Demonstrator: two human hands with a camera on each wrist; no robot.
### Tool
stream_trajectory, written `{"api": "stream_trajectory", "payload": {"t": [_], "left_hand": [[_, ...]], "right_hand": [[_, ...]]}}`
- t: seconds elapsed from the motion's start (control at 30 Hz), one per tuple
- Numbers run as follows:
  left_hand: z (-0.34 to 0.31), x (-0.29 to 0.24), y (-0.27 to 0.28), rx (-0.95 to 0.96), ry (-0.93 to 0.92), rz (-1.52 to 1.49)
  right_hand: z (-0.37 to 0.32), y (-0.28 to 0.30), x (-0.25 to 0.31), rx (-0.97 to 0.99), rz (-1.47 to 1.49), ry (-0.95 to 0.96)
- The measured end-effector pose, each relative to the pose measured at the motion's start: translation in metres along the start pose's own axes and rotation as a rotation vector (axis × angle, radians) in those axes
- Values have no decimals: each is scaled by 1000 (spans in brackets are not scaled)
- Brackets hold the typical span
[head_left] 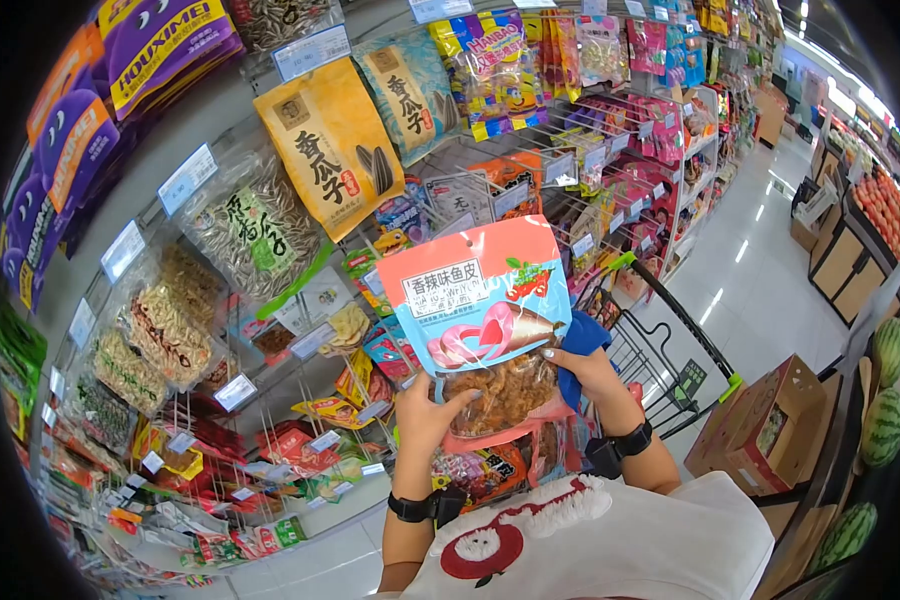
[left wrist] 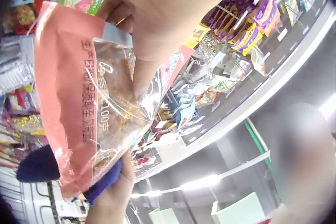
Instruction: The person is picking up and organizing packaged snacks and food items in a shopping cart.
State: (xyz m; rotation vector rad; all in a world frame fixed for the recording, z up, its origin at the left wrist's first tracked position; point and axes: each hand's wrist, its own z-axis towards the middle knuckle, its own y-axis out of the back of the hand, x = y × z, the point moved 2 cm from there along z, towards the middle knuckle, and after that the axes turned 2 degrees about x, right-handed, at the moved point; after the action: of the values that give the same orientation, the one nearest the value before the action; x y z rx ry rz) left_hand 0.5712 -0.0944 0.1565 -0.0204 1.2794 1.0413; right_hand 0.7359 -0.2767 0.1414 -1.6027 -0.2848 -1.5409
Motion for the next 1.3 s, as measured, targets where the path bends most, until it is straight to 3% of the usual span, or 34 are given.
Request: {"api": "stream_trajectory", "payload": {"t": [0.1, 0.3, 0.53, 0.67, 0.73, 0.77, 0.87, 0.9, 1.0, 1.03, 1.17, 1.27, 1.3], "left_hand": [[-1, -21, 8, -20, 6, 269], [-6, -20, 6, -51, 134, 67], [-9, -18, 6, -201, 4, 27], [-6, -13, 9, -134, 31, 244], [-4, -8, 6, -164, -45, 392], [-4, -16, 7, -94, 12, 429], [-4, -17, -4, -125, -188, 313], [-6, -21, -10, -23, -162, 200], [-17, -46, -25, -4, -55, 324], [-18, -54, -26, 65, 37, 385], [-19, -53, -29, 105, -43, 272], [-15, -42, -45, 114, -244, -24], [-15, -41, -49, 69, -220, -22]], "right_hand": [[-1, -2, 1, -4, -91, 59], [-1, -8, 1, -56, -158, 62], [0, -7, -11, -83, -35, -25], [2, -10, -13, -90, 26, 40], [-1, -12, -8, -113, -59, 85], [-1, -12, -7, -126, -102, 107], [-2, -13, -5, -123, -345, 287], [-3, -15, -6, -149, -367, 339], [-10, -29, 5, -214, -520, 355], [-12, -28, 1, -236, -518, 294], [-17, -45, 8, -331, -420, 413], [-23, -54, 10, -360, -358, 390], [-27, -60, 17, -299, -441, 418]]}}
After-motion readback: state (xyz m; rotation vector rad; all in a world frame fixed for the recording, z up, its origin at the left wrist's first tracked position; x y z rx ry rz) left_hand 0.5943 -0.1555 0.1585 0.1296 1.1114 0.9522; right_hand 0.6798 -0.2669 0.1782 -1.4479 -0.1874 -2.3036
